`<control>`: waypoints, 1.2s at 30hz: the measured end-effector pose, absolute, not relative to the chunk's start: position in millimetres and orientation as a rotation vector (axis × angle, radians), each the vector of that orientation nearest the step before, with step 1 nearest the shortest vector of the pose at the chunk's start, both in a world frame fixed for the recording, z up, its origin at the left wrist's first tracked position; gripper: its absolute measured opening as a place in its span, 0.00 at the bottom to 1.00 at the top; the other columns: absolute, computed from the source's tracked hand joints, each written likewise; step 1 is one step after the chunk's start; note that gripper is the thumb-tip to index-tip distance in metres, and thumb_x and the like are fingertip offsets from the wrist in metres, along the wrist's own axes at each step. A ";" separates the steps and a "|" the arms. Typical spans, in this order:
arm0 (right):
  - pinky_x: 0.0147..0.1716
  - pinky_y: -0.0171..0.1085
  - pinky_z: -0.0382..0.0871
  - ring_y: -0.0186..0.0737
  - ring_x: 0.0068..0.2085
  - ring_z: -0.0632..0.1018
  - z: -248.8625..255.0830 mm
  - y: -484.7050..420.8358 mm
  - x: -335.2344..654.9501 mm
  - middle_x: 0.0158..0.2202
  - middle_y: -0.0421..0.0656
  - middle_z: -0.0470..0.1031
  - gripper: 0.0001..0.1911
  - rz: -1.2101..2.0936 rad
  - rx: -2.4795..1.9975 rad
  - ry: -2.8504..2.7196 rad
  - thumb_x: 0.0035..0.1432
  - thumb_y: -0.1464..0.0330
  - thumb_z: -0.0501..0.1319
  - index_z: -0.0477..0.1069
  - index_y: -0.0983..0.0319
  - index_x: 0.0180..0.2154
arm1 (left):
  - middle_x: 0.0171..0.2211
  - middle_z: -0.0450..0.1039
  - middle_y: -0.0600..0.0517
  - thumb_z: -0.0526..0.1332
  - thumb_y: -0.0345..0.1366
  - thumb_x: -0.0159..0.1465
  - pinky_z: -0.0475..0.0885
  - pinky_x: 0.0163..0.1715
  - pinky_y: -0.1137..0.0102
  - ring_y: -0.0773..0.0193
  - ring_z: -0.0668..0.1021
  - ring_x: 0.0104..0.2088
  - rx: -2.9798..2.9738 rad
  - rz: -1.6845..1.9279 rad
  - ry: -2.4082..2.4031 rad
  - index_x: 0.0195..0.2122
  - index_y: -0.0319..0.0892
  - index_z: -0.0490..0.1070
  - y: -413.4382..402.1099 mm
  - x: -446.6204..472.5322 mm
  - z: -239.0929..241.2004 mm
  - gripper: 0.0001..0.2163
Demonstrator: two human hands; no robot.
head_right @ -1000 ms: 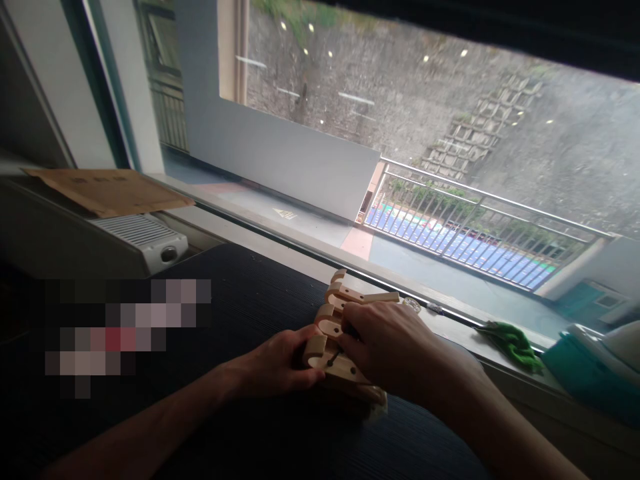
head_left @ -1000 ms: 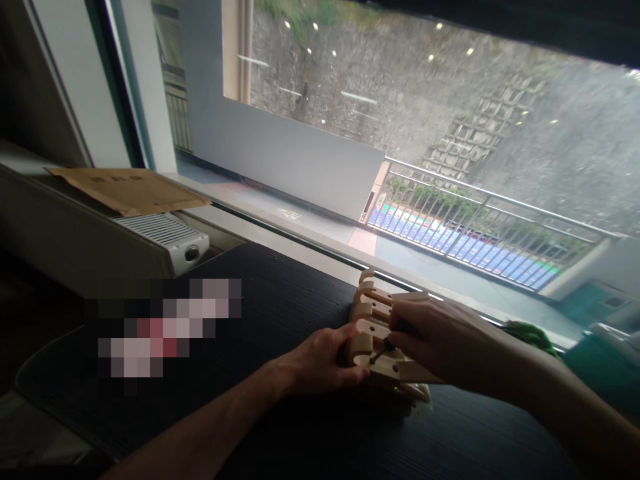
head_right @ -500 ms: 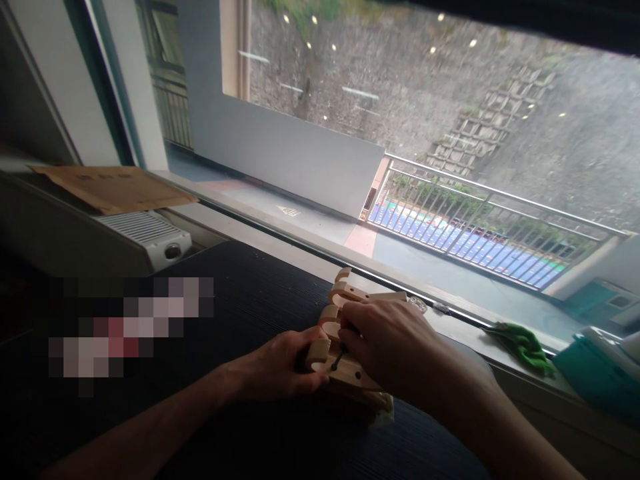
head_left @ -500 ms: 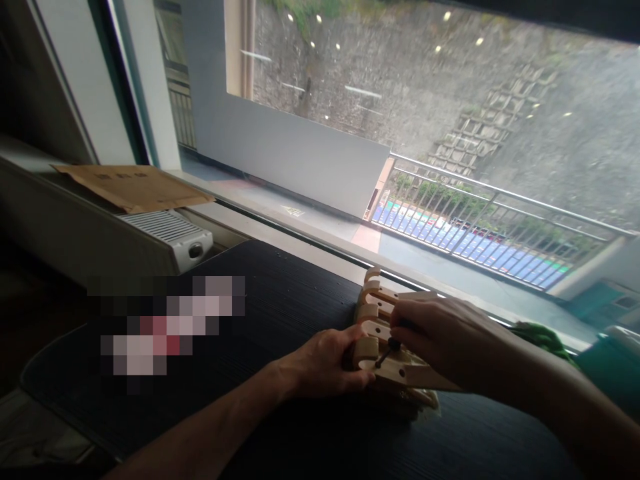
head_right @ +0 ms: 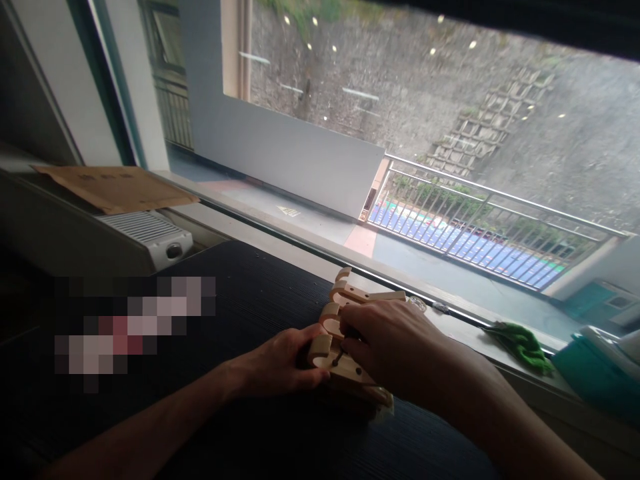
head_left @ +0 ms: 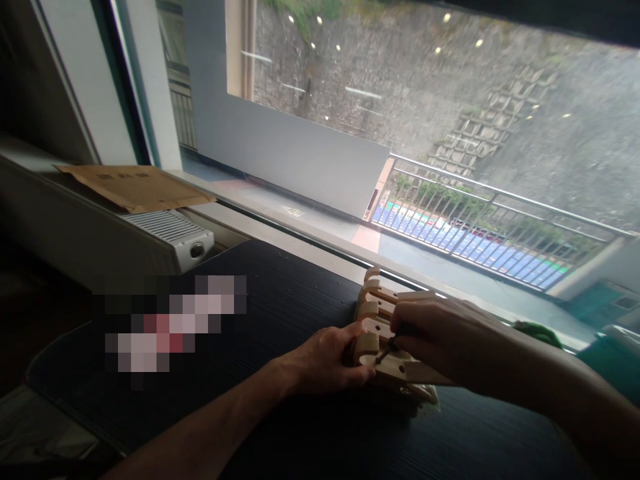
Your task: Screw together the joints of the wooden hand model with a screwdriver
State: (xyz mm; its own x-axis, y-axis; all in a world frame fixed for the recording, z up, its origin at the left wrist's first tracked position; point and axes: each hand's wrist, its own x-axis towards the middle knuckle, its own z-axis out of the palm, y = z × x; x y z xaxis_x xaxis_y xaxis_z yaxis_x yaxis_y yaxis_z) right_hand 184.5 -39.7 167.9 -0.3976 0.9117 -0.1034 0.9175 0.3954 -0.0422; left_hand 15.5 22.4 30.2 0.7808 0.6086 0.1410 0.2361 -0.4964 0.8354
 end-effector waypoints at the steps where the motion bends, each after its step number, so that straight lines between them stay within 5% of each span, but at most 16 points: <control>1: 0.29 0.33 0.55 0.34 0.31 0.70 166.1 -38.6 184.6 0.31 0.38 0.73 0.09 -0.156 1.695 2.577 0.62 0.64 0.52 0.69 0.57 0.32 | 0.36 0.74 0.54 0.61 0.38 0.57 0.69 0.34 0.72 0.62 0.76 0.34 2.091 0.536 0.632 0.49 0.47 0.66 22.3 15.5 30.3 0.17; 9: 0.26 0.33 0.54 0.34 0.28 0.70 162.9 -41.8 191.4 0.29 0.40 0.73 0.13 -0.062 1.827 2.441 0.62 0.62 0.52 0.70 0.60 0.31 | 0.36 0.74 0.55 0.61 0.38 0.57 0.69 0.34 0.72 0.63 0.76 0.34 2.073 0.540 0.626 0.48 0.46 0.66 20.7 15.2 32.6 0.17; 15: 0.28 0.32 0.56 0.34 0.31 0.71 168.3 -44.3 186.5 0.30 0.40 0.74 0.08 -0.037 1.668 2.494 0.56 0.71 0.56 0.73 0.58 0.29 | 0.37 0.74 0.54 0.61 0.38 0.57 0.69 0.35 0.72 0.62 0.76 0.35 2.063 0.548 0.624 0.49 0.47 0.66 19.7 15.2 33.4 0.18; 25: 0.23 0.33 0.50 0.31 0.23 0.65 157.3 -34.8 186.3 0.23 0.39 0.70 0.17 0.011 1.723 2.493 0.63 0.62 0.52 0.70 0.61 0.25 | 0.36 0.75 0.54 0.61 0.38 0.57 0.69 0.34 0.72 0.61 0.77 0.34 2.100 0.531 0.628 0.51 0.49 0.65 21.0 13.9 34.7 0.20; 30: 0.24 0.32 0.52 0.33 0.27 0.69 168.1 -44.4 183.7 0.28 0.39 0.73 0.04 -0.001 1.757 2.393 0.54 0.70 0.58 0.71 0.59 0.30 | 0.36 0.75 0.54 0.60 0.37 0.58 0.69 0.34 0.72 0.62 0.77 0.34 2.102 0.561 0.602 0.49 0.46 0.66 20.6 14.5 33.0 0.17; 36: 0.28 0.32 0.56 0.35 0.31 0.72 171.1 -41.5 179.3 0.30 0.42 0.73 0.08 0.016 1.612 2.393 0.51 0.76 0.56 0.72 0.61 0.28 | 0.39 0.75 0.53 0.62 0.40 0.57 0.70 0.37 0.70 0.59 0.77 0.37 2.099 0.557 0.582 0.50 0.46 0.65 22.4 13.6 31.6 0.20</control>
